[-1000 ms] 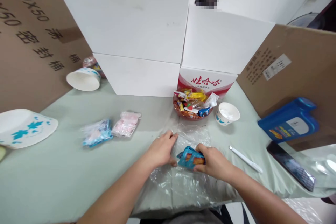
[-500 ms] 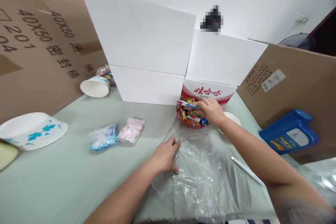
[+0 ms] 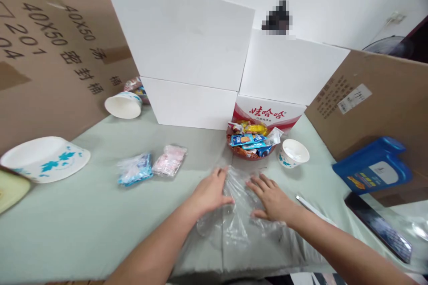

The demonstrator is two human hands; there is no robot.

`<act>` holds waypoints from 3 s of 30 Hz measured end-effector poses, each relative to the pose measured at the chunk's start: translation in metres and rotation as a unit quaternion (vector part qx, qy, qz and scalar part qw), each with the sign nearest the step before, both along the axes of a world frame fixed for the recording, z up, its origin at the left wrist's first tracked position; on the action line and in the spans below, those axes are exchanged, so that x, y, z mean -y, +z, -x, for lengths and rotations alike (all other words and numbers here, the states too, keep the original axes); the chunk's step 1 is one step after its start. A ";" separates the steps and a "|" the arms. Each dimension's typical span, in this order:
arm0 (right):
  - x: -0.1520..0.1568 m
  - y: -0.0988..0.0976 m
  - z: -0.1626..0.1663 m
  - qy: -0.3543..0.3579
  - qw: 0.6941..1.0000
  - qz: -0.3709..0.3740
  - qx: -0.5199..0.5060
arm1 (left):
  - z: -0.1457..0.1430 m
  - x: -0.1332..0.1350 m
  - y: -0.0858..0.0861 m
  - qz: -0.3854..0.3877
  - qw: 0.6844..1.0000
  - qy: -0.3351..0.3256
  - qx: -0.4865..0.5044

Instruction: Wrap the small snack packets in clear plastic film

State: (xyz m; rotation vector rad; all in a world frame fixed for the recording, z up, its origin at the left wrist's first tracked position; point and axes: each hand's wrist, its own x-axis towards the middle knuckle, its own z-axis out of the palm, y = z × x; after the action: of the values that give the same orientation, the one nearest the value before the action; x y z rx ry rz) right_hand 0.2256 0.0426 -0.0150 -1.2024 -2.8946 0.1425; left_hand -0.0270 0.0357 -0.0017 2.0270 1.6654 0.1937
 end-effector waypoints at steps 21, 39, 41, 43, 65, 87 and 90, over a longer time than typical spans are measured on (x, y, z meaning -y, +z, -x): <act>0.026 -0.036 0.007 -0.166 0.985 0.049 -0.027 | -0.004 -0.012 -0.015 -0.034 0.990 0.124 -0.051; 0.083 0.025 -0.070 0.019 0.971 0.176 -0.162 | 0.002 0.008 0.015 0.120 0.938 -0.209 0.251; 0.097 0.024 -0.070 0.033 0.965 0.214 -0.146 | 0.004 0.013 0.017 0.161 0.915 -0.317 0.190; 0.107 0.017 -0.071 0.013 0.966 0.218 -0.135 | 0.001 0.018 0.014 0.158 0.907 -0.368 0.128; 0.055 -0.014 -0.065 -0.356 0.886 0.093 -0.282 | 0.000 0.002 0.003 0.049 0.984 -0.048 0.167; 0.058 -0.023 -0.065 -0.336 0.927 -0.102 -0.132 | 0.007 -0.005 0.004 0.046 0.992 0.062 0.095; 0.058 -0.030 -0.065 -0.326 0.936 -0.098 -0.090 | 0.006 -0.007 0.004 0.040 0.997 0.061 0.007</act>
State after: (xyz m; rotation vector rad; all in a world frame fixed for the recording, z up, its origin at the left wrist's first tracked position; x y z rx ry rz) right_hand 0.2908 -0.0159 -0.0455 -1.8972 -2.1490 -0.0417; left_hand -0.0325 0.0427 0.0021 1.8631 1.7599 0.1804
